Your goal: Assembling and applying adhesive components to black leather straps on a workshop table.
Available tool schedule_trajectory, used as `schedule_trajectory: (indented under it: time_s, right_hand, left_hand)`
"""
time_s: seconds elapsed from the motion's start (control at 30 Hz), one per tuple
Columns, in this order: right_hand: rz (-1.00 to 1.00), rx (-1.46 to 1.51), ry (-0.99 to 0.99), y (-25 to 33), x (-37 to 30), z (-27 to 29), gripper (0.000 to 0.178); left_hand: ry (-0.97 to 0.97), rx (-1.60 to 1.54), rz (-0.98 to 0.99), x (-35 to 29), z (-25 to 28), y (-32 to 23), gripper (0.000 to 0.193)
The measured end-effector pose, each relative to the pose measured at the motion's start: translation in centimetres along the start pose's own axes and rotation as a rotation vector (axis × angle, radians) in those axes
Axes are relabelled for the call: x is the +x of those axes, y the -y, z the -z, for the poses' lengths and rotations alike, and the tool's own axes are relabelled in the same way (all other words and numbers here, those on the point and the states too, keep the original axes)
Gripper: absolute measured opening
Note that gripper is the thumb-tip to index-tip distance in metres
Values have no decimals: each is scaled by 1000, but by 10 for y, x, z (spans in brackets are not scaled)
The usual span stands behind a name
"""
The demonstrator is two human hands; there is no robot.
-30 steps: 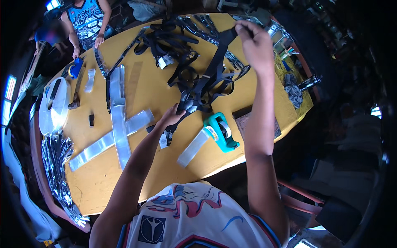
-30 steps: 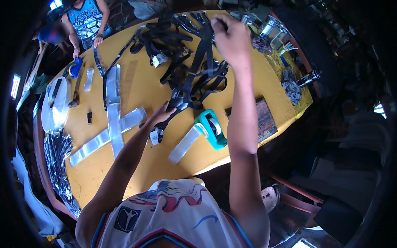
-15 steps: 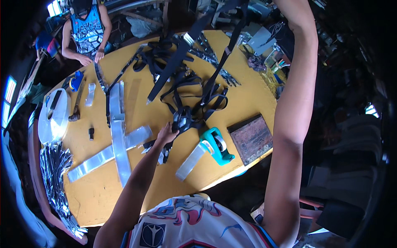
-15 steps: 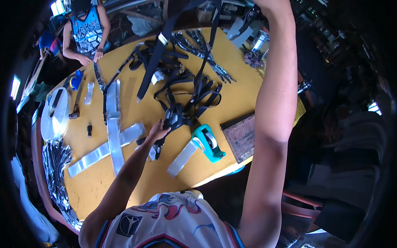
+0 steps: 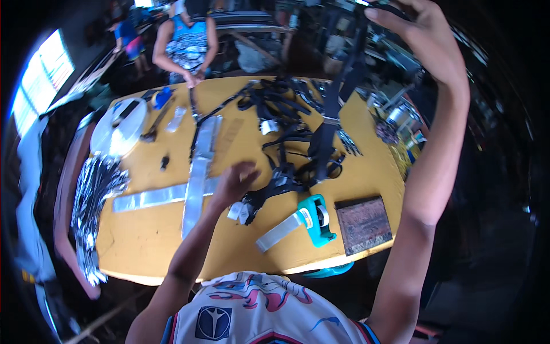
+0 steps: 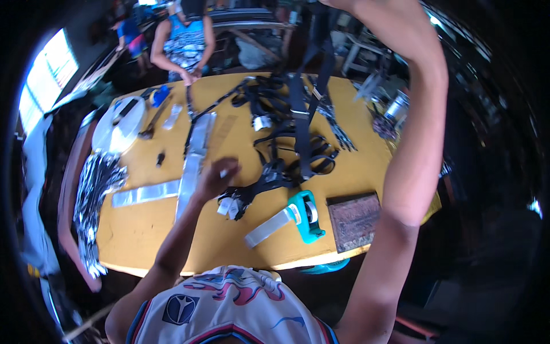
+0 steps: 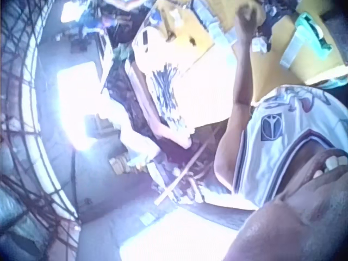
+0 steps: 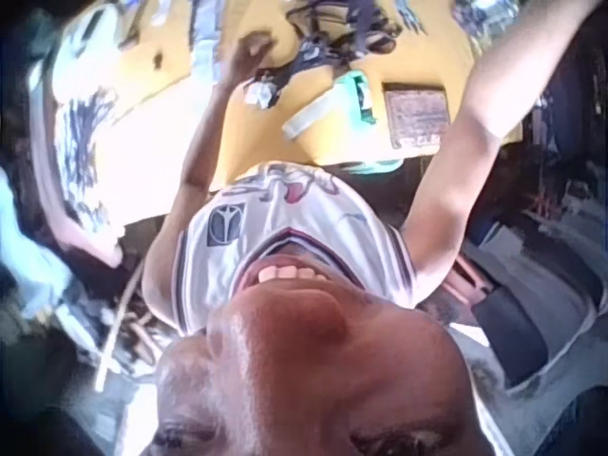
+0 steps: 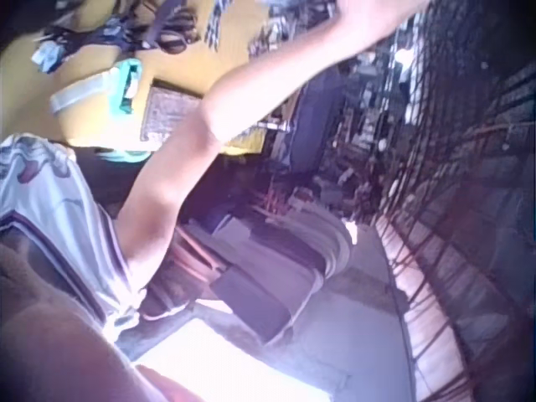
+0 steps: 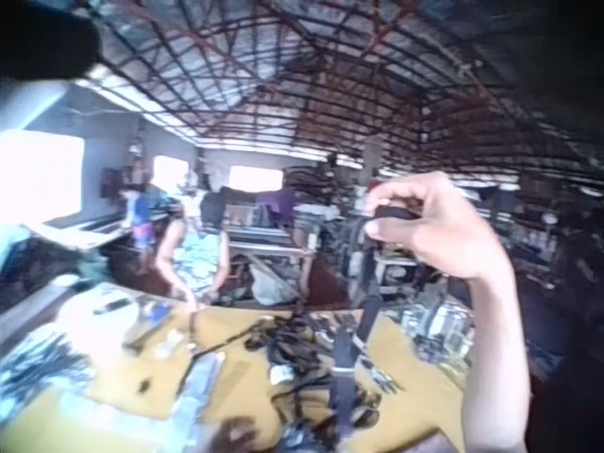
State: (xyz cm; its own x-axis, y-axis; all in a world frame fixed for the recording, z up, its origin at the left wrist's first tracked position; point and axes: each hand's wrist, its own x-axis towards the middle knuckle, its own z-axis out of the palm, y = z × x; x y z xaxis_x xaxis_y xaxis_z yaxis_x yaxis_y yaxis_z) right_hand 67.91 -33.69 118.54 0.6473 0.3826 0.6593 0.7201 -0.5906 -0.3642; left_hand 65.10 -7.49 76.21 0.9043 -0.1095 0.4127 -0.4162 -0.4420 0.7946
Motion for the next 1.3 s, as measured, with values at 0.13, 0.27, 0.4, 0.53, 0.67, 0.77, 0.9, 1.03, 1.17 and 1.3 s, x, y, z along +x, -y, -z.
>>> schedule_trajectory:
  time_s: [0.13, 0.27, 0.4, 0.53, 0.67, 0.77, 0.9, 1.03, 1.17, 1.3]
  right_hand:
    - [425, -23, 112, 14, -15, -9, 19]
    - [325, 91, 316, 53, -44, -30, 21]
    - [546, -131, 344, 95, -41, -56, 25]
    - [382, -107, 791, 147, -13, -62, 16]
    - [683, -68, 510, 165, -23, -93, 24]
    - [474, -180, 668, 222, -3, -106, 23]
    - [495, -174, 638, 251, 29, -195, 21]
    - [731, -52, 493, 278, 36, -274, 21]
    - [727, 93, 642, 303, 25, -346, 21]
    - [686, 259, 711, 318, 6, -394, 27]
  left_hand:
    - [-296, -300, -189, 34, 65, -182, 46]
    - [-206, -131, -308, 27, 94, -262, 44]
    - [9, -177, -21, 2, 108, -255, 31]
    - [-105, -240, -163, -22, 112, -238, 24]
    - [-76, -546, 78, -47, 143, -225, 32]
    - [-52, -747, 72, -71, 171, -214, 42]
    - [-110, -784, 56, -108, 217, -204, 33]
    - [-198, -650, 29, -142, 254, -199, 10]
    - [-236, -599, -17, -171, 289, -188, 12]
    - [-328, -720, 32, -188, 323, -181, 17]
